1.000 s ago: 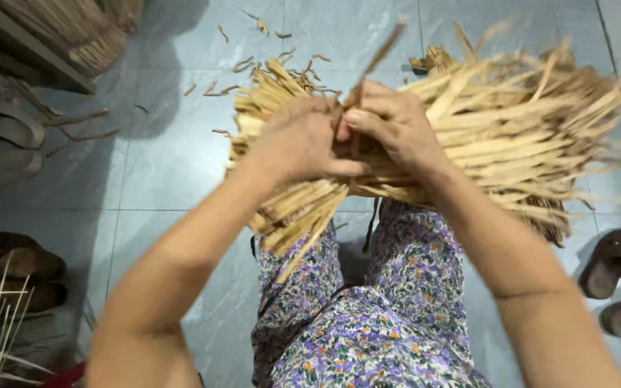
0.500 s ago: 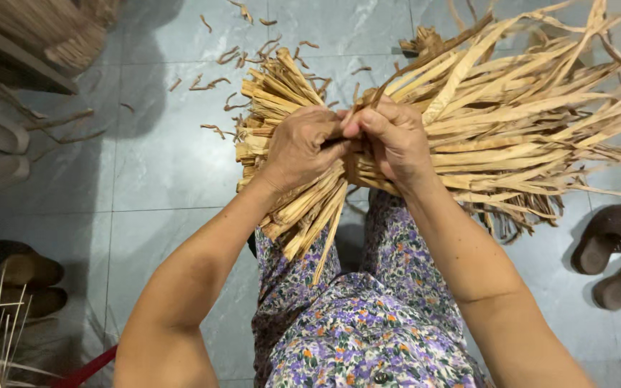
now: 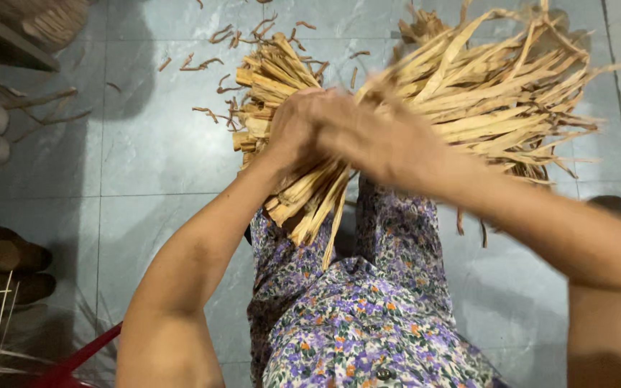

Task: The person sits on a low stool and uses shears to trim and bundle dried plant strips. They repeatedly cut the strips, gather them into bundles, and tie them together. The trimmed pieces accumulate on the floor.

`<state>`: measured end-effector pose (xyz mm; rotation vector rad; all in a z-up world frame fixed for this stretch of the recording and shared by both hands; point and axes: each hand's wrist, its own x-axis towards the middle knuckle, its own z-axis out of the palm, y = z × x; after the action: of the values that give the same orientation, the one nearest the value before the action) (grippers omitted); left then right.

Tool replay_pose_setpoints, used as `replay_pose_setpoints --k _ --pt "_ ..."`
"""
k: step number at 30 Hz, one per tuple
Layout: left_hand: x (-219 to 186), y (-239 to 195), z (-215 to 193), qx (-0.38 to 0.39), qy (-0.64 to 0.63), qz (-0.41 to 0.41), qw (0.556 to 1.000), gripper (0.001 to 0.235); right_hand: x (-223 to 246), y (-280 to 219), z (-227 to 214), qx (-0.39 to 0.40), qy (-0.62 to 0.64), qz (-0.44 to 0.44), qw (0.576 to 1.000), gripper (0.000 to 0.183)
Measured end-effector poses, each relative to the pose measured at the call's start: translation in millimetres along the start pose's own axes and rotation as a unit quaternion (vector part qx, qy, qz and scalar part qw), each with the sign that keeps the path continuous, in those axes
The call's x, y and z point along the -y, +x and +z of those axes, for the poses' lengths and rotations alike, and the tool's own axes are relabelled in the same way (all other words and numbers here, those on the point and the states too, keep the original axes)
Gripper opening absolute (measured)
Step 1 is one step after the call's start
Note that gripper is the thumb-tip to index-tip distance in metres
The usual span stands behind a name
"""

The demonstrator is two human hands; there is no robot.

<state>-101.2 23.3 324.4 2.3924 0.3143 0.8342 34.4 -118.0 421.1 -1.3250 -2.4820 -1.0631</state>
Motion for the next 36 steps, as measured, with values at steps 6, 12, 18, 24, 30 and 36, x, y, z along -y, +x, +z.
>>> replay_pose_setpoints --k 6,12,18,24,30,36 --pt "-5.9 -3.4 -3.0 0.024 -0.015 -0.050 0.998 0.016 -44.5 -16.3 17.6 0.202 0.163 -0.037 0.965 0.036" --pt "-15.9 2.2 -0.7 0.059 0.003 -0.093 0.994 0.008 -50.1 -38.5 37.9 0.109 0.251 0.082 0.958 0.019" --pt "-16.6 -5.7 1.5 0.034 -0.006 -0.030 0.999 0.014 -17.7 -78.6 60.3 0.238 0.500 0.391 0.735 0.018" --pt "-12.9 -4.6 -1.1 -0.026 0.012 0.038 0.999 0.015 11.8 -72.9 62.3 0.126 0.768 0.532 0.334 0.039" --pt "-13.7 -1.9 -2.5 0.032 0.034 -0.005 0.999 0.008 -3.9 -50.9 40.0 0.067 0.396 0.246 0.882 0.023" --pt "-17.5 -1.0 -5.3 0.031 0.016 0.010 0.999 0.012 -33.0 -30.8 35.0 0.107 0.299 0.155 0.936 0.019"
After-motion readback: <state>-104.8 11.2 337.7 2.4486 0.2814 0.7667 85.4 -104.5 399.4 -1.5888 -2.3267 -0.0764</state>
